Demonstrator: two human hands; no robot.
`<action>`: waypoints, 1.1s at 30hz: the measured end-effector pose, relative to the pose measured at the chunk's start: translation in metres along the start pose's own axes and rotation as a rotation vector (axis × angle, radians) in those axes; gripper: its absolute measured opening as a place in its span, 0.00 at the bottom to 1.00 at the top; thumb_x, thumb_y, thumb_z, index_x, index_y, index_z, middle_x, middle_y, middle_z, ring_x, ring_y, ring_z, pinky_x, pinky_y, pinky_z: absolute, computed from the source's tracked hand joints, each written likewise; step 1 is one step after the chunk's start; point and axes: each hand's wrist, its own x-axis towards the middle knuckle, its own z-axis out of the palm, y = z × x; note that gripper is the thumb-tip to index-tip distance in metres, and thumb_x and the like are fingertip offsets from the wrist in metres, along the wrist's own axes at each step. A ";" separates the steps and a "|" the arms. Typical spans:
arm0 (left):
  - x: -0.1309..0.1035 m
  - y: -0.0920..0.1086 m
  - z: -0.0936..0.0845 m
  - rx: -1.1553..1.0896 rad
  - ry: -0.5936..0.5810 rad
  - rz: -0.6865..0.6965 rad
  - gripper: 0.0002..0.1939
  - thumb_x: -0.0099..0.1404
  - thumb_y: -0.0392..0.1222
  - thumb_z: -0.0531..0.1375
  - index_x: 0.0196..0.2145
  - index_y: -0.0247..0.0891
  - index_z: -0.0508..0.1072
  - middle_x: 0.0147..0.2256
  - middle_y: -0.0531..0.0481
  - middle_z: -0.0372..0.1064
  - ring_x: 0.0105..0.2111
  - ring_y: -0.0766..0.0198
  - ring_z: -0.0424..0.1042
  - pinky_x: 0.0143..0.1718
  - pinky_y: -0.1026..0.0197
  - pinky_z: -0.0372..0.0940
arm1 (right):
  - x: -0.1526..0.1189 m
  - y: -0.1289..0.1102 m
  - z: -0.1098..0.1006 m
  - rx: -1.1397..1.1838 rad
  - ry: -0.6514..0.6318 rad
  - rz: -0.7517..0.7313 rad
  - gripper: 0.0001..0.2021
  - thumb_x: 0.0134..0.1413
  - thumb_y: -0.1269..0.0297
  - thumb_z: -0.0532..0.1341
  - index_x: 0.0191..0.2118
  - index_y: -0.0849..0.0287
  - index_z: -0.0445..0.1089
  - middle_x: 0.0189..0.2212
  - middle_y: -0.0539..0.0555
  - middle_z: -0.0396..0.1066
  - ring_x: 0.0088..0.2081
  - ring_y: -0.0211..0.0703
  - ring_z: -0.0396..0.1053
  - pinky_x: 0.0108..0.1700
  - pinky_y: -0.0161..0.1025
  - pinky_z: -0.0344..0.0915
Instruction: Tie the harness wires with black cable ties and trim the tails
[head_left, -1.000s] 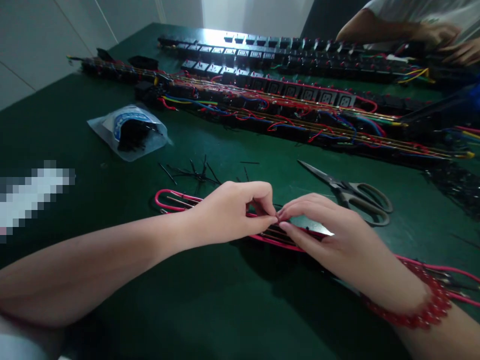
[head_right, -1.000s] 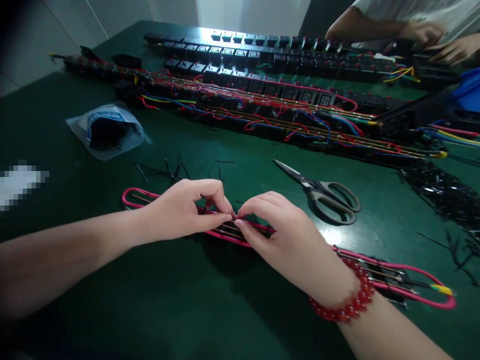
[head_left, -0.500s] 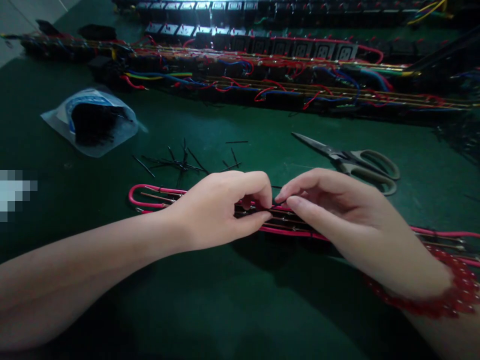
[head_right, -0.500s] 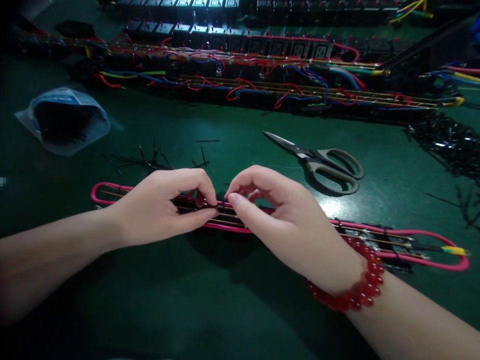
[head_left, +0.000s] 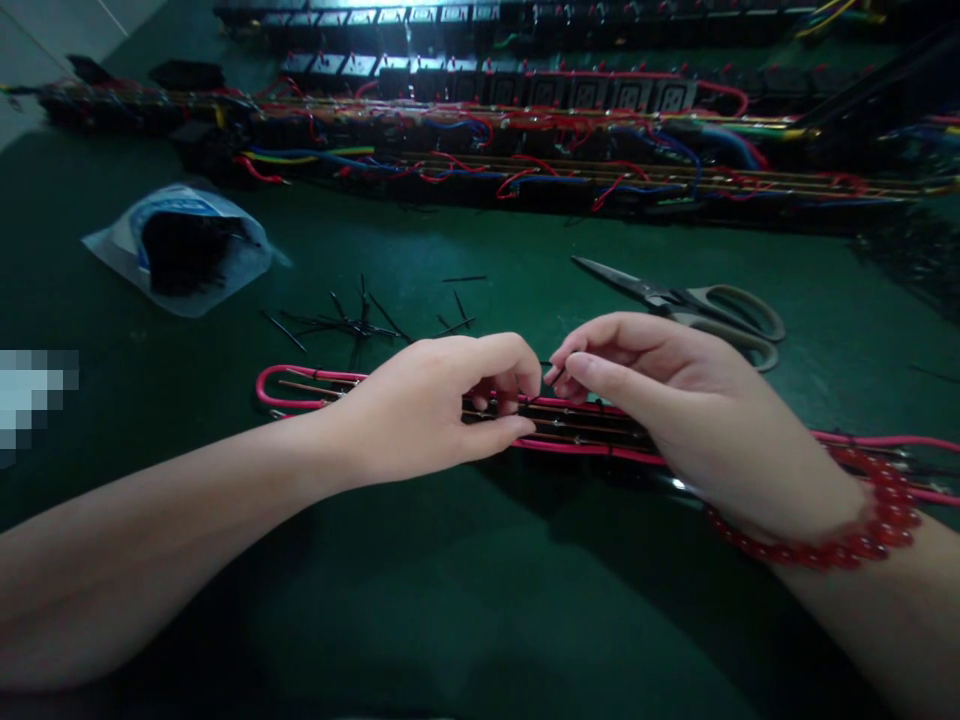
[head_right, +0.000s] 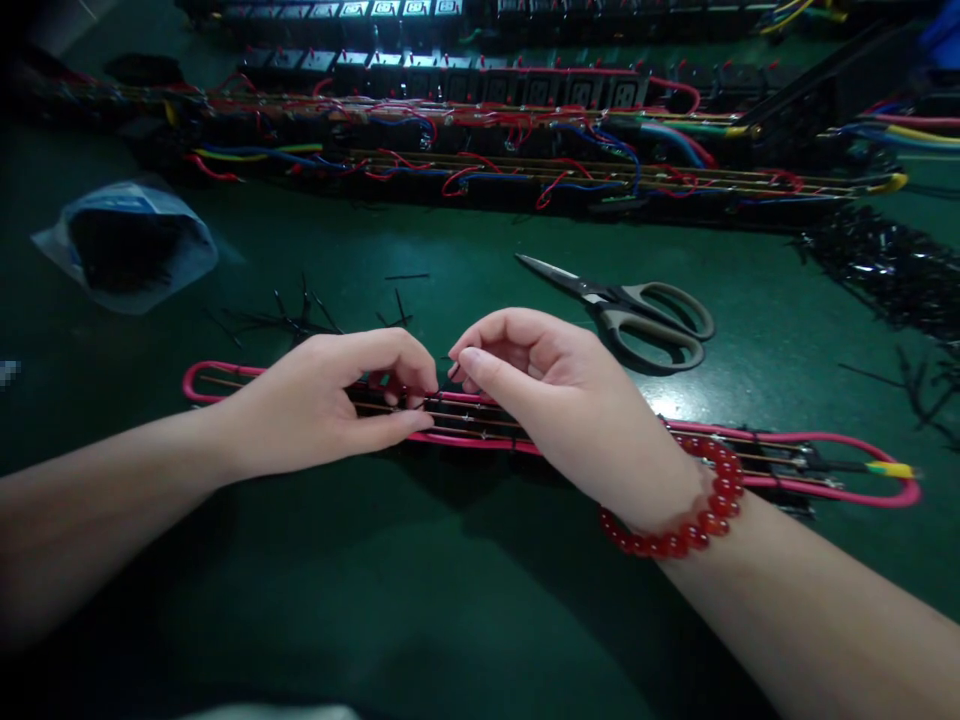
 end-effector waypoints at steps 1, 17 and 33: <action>0.000 0.000 0.000 -0.001 -0.005 0.004 0.08 0.65 0.38 0.64 0.41 0.41 0.70 0.35 0.60 0.72 0.34 0.72 0.70 0.35 0.68 0.65 | 0.000 0.000 0.000 0.010 -0.005 0.001 0.05 0.59 0.60 0.66 0.38 0.54 0.76 0.33 0.50 0.77 0.35 0.40 0.75 0.37 0.35 0.74; -0.002 0.002 -0.001 0.201 -0.075 0.131 0.12 0.61 0.33 0.62 0.43 0.39 0.68 0.43 0.53 0.68 0.44 0.63 0.65 0.46 0.62 0.62 | 0.003 0.005 0.000 -0.045 0.090 -0.032 0.03 0.63 0.63 0.62 0.39 0.55 0.72 0.33 0.51 0.76 0.34 0.40 0.75 0.35 0.34 0.75; -0.004 0.002 0.007 0.374 -0.044 0.165 0.11 0.64 0.36 0.57 0.45 0.39 0.68 0.45 0.47 0.69 0.45 0.58 0.67 0.46 0.57 0.65 | 0.002 0.001 0.001 -0.223 0.019 -0.091 0.05 0.61 0.62 0.62 0.38 0.55 0.74 0.34 0.52 0.77 0.35 0.43 0.75 0.35 0.38 0.74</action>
